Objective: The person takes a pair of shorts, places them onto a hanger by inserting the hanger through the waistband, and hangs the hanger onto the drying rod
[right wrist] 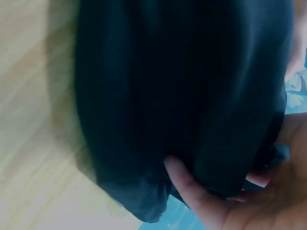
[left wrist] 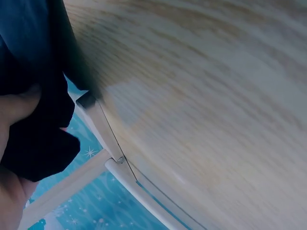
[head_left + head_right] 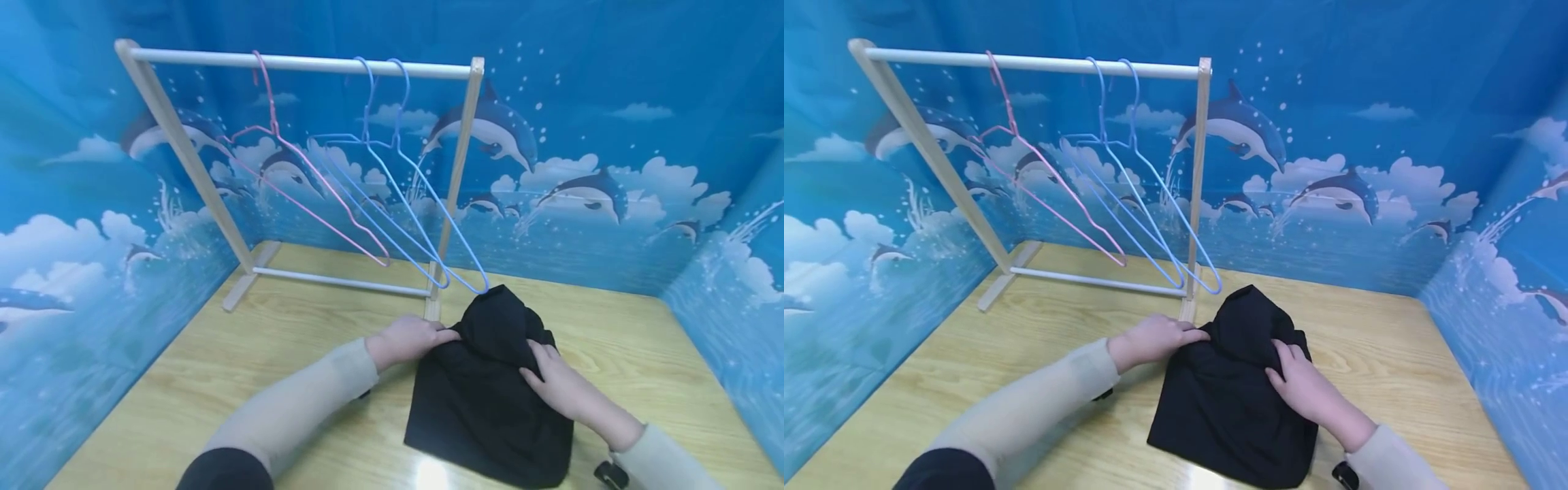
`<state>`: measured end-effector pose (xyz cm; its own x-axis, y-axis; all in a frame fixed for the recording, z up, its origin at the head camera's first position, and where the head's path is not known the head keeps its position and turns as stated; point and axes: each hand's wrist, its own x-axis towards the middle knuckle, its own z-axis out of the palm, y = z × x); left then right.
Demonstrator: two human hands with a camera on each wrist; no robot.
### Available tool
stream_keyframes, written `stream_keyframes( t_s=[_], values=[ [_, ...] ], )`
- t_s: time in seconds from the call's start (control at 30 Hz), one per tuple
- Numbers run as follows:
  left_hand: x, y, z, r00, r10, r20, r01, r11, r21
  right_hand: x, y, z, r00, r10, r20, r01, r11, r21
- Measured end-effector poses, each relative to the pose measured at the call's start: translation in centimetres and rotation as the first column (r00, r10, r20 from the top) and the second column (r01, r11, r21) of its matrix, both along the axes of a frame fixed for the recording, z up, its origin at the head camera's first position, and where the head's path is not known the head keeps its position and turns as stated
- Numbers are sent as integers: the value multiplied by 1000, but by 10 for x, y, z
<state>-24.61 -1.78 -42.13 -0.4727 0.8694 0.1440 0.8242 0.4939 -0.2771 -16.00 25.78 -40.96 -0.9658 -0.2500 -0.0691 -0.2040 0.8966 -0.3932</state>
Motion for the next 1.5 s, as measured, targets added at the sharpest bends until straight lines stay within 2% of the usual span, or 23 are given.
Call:
stream_keyframes(
  t_s=[0.2,0.33,0.4,0.5,0.63,0.7,0.77,0.83,0.87,0.93,0.97,1.03,1.13,1.27,1.37,1.5],
  values=[
    [0,-4,-1,999,42,1,-42,999,7,1,1,-6,1000,12,-1,-12,1000,11],
    [1,-5,0,994,67,86,-69,997,29,0,5,-7,999,13,-35,-12,1000,21],
    [2,-6,1,979,100,179,-107,994,31,-1,6,-7,999,12,-51,-11,1000,25],
    [4,-7,2,934,149,324,-169,985,35,-1,8,-5,997,6,-76,-5,1000,14],
    [6,-11,2,853,195,485,-241,970,34,-2,11,-3,994,-5,-111,5,1000,0],
    [6,-14,2,796,199,572,-270,962,42,-2,11,-1,992,-6,-126,5,1000,-7],
    [5,-17,4,720,197,665,-303,952,46,-2,11,1,992,-6,-130,4,1000,-16],
    [3,-19,6,623,179,762,-353,933,68,-2,10,3,992,-1,-130,-2,1000,-27],
    [2,-20,7,567,166,807,-388,918,84,-1,9,4,991,1,-130,-5,999,-34],
    [-1,-21,6,491,113,864,-454,879,144,0,8,5,991,5,-130,-11,999,-44],
    [-2,-21,6,460,89,883,-490,855,169,0,8,5,991,13,-133,-20,999,-47],
    [-3,-20,5,427,61,902,-552,808,206,2,8,4,990,34,-139,-41,998,-46],
    [-5,-17,4,405,69,912,-618,756,218,5,8,0,985,77,-152,-82,996,-27],
    [-5,-11,2,387,122,914,-662,726,184,8,8,-7,981,113,-155,-117,993,-16],
    [-4,-7,1,391,154,907,-672,721,167,9,7,-11,980,123,-154,-126,992,-8],
    [-2,-2,2,427,211,879,-681,715,159,11,5,-15,978,135,-158,-135,991,9]
  ],
)
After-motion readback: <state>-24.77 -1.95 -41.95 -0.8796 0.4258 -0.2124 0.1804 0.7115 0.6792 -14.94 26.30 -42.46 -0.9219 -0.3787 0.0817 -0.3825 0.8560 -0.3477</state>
